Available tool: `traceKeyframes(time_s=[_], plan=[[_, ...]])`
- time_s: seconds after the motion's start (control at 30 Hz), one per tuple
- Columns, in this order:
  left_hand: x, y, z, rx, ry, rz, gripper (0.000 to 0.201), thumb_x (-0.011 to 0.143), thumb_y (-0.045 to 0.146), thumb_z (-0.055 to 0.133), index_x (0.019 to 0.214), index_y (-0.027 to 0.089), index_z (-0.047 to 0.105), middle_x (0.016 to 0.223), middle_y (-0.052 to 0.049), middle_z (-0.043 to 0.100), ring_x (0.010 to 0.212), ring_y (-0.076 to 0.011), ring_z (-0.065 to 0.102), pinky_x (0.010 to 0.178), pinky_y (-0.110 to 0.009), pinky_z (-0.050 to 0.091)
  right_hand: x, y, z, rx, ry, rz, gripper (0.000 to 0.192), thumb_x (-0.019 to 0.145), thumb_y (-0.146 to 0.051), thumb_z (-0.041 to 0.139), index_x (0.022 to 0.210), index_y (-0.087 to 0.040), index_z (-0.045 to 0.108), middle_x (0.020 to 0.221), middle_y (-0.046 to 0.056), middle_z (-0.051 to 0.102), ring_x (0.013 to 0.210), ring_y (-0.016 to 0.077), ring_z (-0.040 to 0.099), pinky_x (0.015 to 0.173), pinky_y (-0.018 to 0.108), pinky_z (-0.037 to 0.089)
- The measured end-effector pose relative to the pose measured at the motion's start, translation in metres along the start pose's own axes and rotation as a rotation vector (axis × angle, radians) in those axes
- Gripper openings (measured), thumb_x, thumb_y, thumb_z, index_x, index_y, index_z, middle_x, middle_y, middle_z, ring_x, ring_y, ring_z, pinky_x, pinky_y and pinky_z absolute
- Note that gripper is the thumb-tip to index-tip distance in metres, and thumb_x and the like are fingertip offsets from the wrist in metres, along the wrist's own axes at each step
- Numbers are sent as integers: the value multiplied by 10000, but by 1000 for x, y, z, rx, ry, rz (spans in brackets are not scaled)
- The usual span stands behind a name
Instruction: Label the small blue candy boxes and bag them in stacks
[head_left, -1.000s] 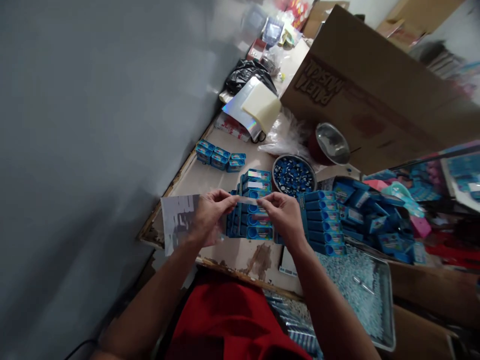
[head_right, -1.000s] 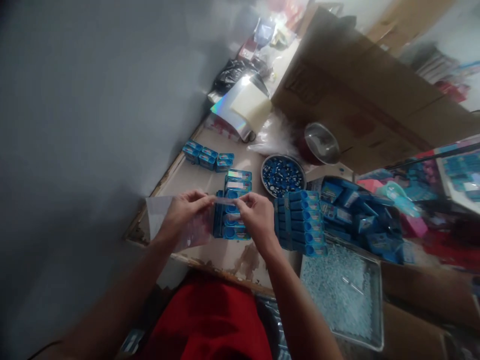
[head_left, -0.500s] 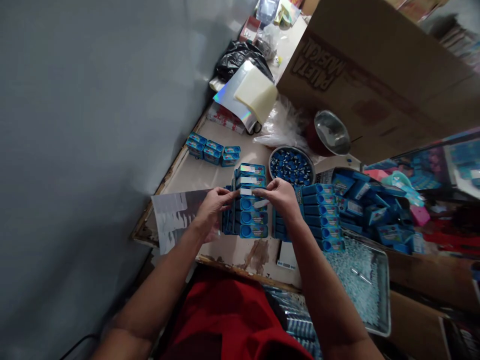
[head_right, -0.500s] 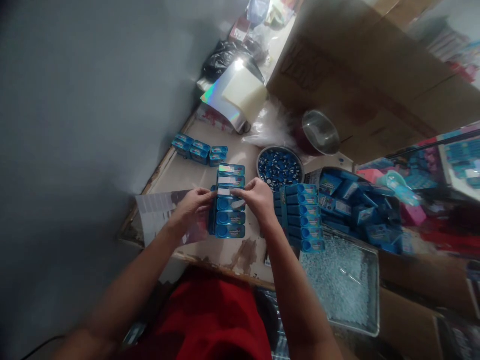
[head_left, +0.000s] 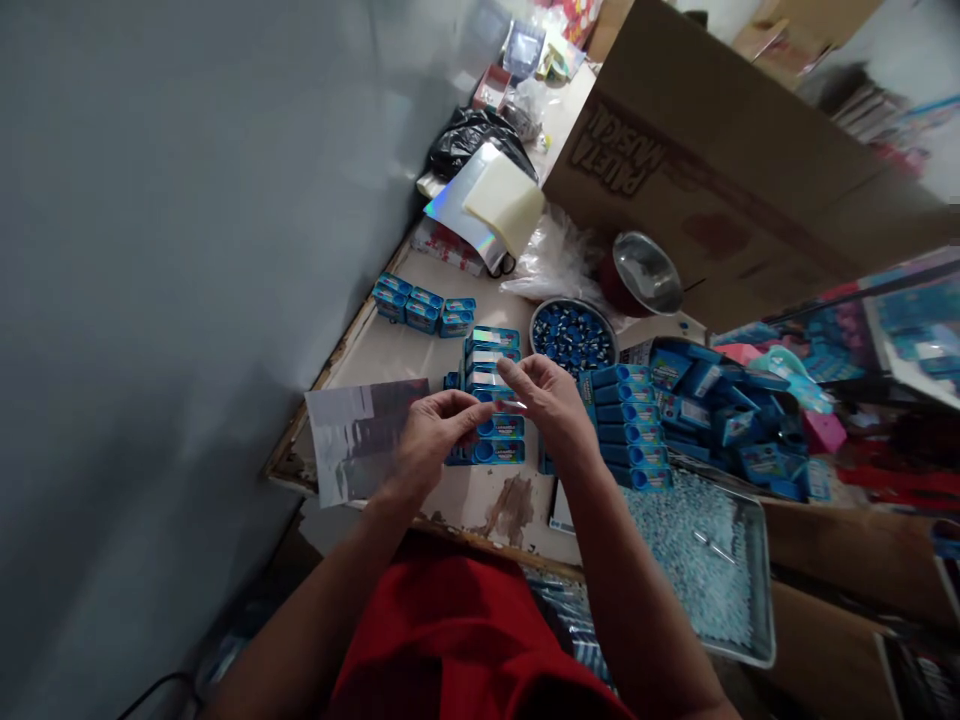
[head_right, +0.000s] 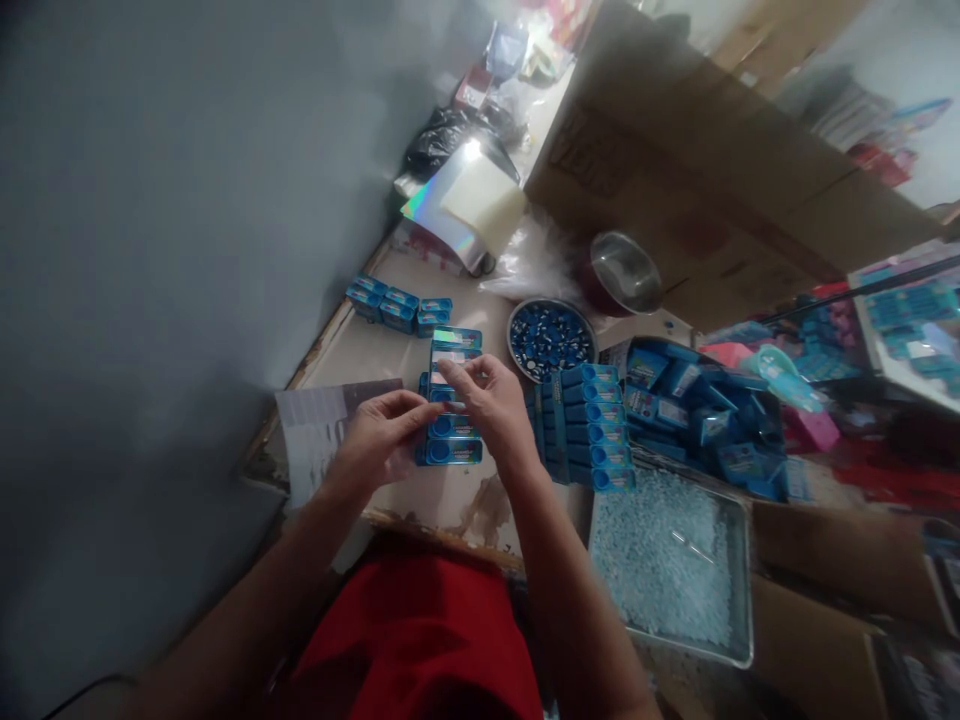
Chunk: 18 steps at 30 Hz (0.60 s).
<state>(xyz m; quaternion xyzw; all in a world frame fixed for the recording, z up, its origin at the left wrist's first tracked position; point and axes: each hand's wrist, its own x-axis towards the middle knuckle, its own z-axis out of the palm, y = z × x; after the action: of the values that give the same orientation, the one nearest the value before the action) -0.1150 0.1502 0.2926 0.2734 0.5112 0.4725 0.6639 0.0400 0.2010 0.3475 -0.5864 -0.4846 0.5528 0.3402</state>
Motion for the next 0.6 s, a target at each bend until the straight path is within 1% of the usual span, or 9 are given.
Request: traceKeyframes(time_s=[0.07,0.13,0.17,0.23,0.3,0.37,0.5,0.6], plan=[[2,0,-6,60,31,25,376,676,475,879,721,162,676,616,14,580,540,-88,478,523,-222,381,-2,9,-9,64,-79,34,511,638,-536,886,884,-192,598,710,-30,638,636,116,582,601,242,457],[2,4,-11,132,54,7,379,666,461,880,686,154,659,593,12,576,534,-89,476,516,-219,375,-3,22,-18,115,-85,55,545,558,-430,944,927,-178,632,725,-20,671,643,122,611,630,252,482],[2,7,-12,154,67,-12,378,659,451,880,673,153,649,587,12,574,531,-90,477,514,-219,377,-3,29,-21,133,-53,55,536,541,-401,951,914,-172,641,723,-10,684,640,129,623,635,259,494],[2,13,-12,173,86,-48,356,666,433,866,676,157,640,585,15,571,527,-93,480,512,-221,384,-2,39,-23,107,41,30,479,567,-391,936,882,-167,652,718,11,704,637,151,648,633,276,512],[4,17,-11,187,91,-71,329,679,415,850,689,163,639,593,20,563,528,-96,485,514,-224,390,0,46,-20,12,125,-19,428,601,-378,910,880,-175,657,722,21,716,649,174,670,631,290,522],[10,17,-13,189,90,-88,318,689,411,838,700,168,633,607,20,563,533,-99,491,508,-225,383,5,49,-15,-92,167,-50,392,619,-355,885,887,-185,654,728,21,722,661,190,683,627,294,522],[26,6,-24,199,67,-97,332,693,428,833,714,165,632,621,17,563,542,-99,487,507,-223,358,12,52,-8,-255,189,-61,347,638,-345,849,878,-197,648,738,18,728,675,195,682,617,283,499],[40,-12,-31,184,19,-121,389,651,459,867,721,153,637,634,17,567,556,-92,481,526,-221,362,16,56,-7,-324,191,-67,357,663,-386,835,888,-201,628,741,12,716,678,184,668,629,277,480]])
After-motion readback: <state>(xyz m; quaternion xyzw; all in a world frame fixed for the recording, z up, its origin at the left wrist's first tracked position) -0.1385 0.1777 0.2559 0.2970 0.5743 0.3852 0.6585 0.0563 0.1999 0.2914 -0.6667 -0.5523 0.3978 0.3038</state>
